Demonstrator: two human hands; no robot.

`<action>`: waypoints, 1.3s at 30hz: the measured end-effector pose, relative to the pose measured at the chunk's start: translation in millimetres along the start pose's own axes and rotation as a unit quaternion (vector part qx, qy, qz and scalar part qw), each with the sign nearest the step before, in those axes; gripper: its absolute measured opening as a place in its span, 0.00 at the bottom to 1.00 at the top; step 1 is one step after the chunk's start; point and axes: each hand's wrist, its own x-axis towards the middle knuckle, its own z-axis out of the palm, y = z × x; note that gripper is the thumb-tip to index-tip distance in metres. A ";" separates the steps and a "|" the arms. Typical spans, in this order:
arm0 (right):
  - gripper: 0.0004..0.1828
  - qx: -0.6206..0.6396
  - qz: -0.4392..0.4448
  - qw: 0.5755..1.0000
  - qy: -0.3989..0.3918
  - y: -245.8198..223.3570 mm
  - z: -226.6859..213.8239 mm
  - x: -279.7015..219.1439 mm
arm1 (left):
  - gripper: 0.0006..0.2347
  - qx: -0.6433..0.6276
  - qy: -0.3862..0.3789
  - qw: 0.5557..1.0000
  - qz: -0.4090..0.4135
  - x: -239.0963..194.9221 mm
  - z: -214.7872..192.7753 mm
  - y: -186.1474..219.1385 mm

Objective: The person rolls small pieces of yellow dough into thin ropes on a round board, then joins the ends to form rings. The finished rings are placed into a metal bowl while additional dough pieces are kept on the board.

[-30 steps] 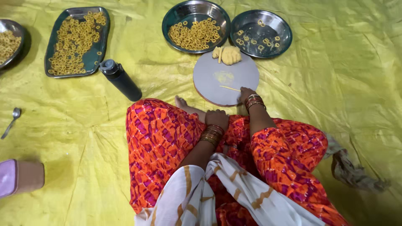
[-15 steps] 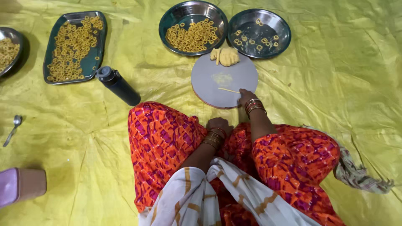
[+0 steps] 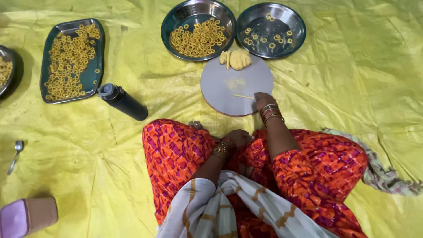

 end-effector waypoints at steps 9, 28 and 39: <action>0.40 -0.141 -0.192 0.963 0.126 -57.6 45.8 -31.4 | 0.14 0.206 0.040 0.972 -0.107 -4.8 -165.3 2.6; 0.60 -0.106 0.030 0.993 0.039 -121.7 28.6 27.9 | 0.13 0.000 0.184 0.982 -0.049 83.4 -196.7 -152.9; 0.58 -0.158 -0.027 0.986 0.048 -125.1 48.7 -23.4 | 0.18 0.135 0.033 0.969 -0.204 77.2 -215.8 -92.4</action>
